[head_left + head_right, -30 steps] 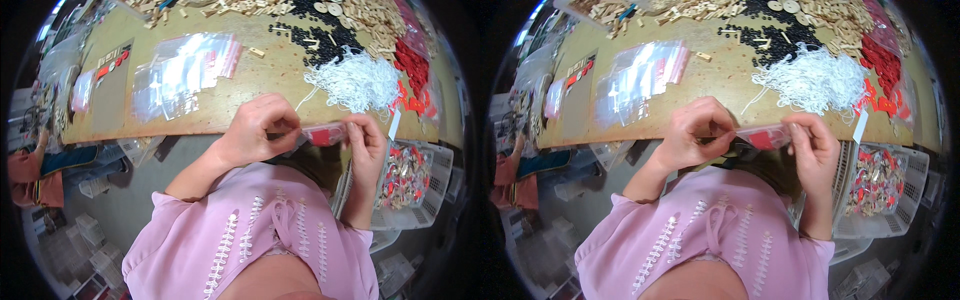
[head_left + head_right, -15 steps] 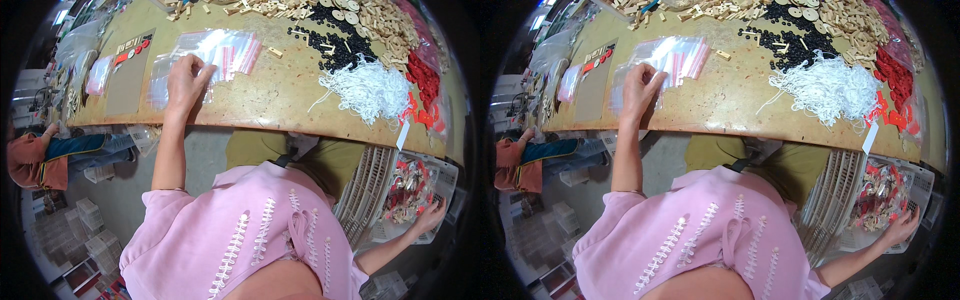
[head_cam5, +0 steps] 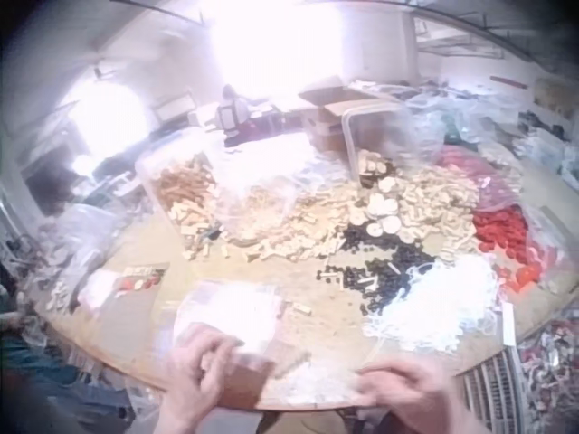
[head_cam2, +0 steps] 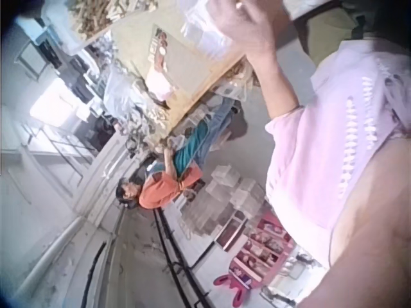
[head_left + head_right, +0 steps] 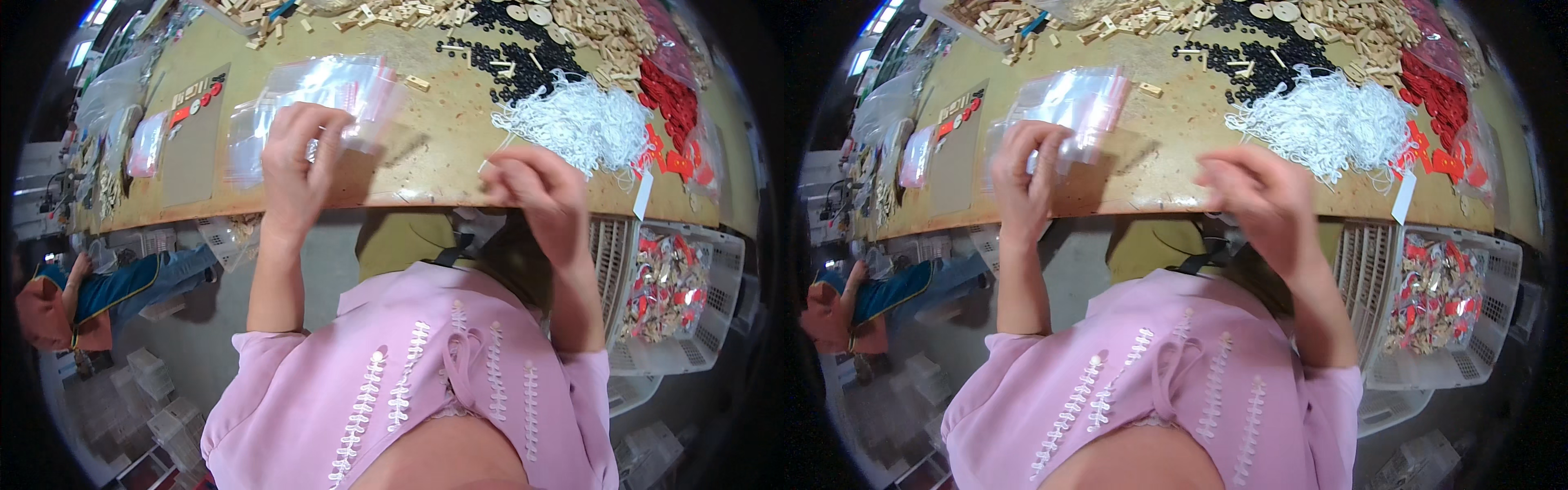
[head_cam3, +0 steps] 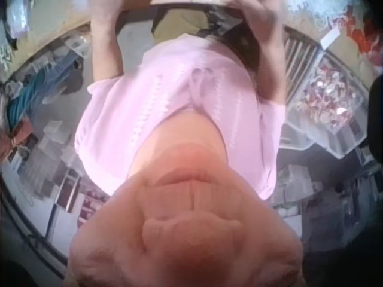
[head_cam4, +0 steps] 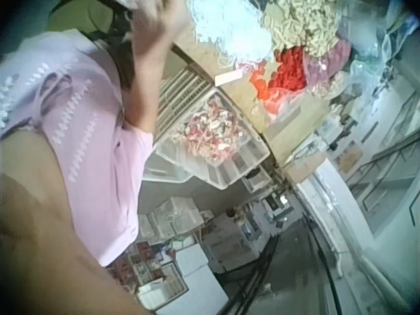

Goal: The person assembles small craft kits by placing wooden pieces, black beads, and red flag-shaped items into clear plastic bags. The person ties each bag with a white string and sets the completed kits aside on the table.

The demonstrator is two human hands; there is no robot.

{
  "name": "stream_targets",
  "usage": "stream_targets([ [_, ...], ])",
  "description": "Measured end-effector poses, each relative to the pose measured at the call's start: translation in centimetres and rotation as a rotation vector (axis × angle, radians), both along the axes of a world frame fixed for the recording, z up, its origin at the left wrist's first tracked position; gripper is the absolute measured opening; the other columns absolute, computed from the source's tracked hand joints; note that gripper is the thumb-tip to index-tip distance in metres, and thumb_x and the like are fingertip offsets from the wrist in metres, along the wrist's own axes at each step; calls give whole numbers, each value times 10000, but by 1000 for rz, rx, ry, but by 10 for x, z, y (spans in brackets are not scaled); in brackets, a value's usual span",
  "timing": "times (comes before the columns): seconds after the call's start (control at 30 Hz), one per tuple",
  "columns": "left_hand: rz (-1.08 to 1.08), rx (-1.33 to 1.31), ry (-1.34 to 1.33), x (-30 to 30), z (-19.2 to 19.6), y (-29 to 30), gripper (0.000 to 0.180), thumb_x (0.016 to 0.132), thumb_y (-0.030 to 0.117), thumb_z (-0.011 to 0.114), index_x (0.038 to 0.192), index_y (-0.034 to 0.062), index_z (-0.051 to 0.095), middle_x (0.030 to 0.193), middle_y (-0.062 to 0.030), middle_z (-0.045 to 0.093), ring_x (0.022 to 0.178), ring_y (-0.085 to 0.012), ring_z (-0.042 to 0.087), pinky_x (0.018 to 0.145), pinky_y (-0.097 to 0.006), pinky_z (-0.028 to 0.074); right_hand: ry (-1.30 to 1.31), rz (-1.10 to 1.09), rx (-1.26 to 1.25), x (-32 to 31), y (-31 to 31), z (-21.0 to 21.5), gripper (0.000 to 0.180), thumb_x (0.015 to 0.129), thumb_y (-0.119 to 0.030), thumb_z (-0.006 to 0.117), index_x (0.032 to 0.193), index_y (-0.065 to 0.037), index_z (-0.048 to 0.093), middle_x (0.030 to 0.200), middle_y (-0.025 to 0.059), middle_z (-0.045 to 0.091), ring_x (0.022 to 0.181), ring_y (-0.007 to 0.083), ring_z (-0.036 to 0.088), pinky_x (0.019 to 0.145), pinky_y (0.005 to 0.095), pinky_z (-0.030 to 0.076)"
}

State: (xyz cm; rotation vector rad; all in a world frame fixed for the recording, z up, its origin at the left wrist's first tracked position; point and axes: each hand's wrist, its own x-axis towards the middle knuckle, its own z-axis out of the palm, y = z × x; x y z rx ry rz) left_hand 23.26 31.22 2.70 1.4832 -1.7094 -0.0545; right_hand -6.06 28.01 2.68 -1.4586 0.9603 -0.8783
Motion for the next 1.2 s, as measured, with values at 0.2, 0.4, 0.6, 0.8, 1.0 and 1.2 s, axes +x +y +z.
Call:
stream_targets([
  [0.2, -266, 17, -73, -42, 0, -3, 73, 853, 91, 744, 884, 53, 690, 871, -90, 650, 796, -305, 595, 745, -397, 464, -199, 262, 279, 22, -14, -1, 201, 1027, -147, 631, 1056, 39, 703, 922, 69, 750, 711, 79, 690, 562, 188, 474],
  [0.4, -308, 14, 191, -58, -16, -15, 132, 826, 54, 779, 944, 44, 722, 916, -87, 679, 814, -272, 647, 761, -358, 523, -109, 141, 230, 21, -5, -8, 138, 1023, -136, 654, 1037, -8, 705, 813, 51, 744, 590, 61, 646, 488, 171, 419],
  [0.6, -360, 127, 280, -82, -6, -12, 110, 837, 64, 776, 924, 23, 723, 796, -100, 713, 688, -232, 698, 637, -314, 553, -226, -20, 216, 29, -5, -2, 153, 1012, -134, 675, 897, -34, 666, 722, 21, 695, 548, 55, 624, 465, 172, 410],
  [0.8, -184, 213, 215, -78, -15, -15, 29, 874, 52, 712, 902, 45, 706, 754, -108, 692, 606, -231, 676, 558, -341, 522, -37, 95, 268, 22, -8, -4, 208, 983, -167, 702, 852, -11, 661, 723, 37, 683, 603, 62, 636, 485, 203, 479],
  [1.0, -403, -40, -6, -72, -10, -15, 159, 809, 60, 705, 967, 82, 698, 735, -86, 638, 641, -283, 647, 591, -383, 510, -126, 54, 368, 21, -13, -1, 185, 1025, -108, 601, 860, -30, 630, 645, 0, 626, 488, 55, 535, 478, 198, 427],
  [1.2, -486, -2, -135, -51, 2, -13, 142, 841, 162, 753, 822, 83, 635, 723, -68, 565, 688, -269, 597, 635, -390, 477, -115, 25, 297, 11, -27, -16, 45, 974, -51, 617, 964, -17, 645, 771, 73, 683, 563, 110, 603, 511, 236, 465],
])
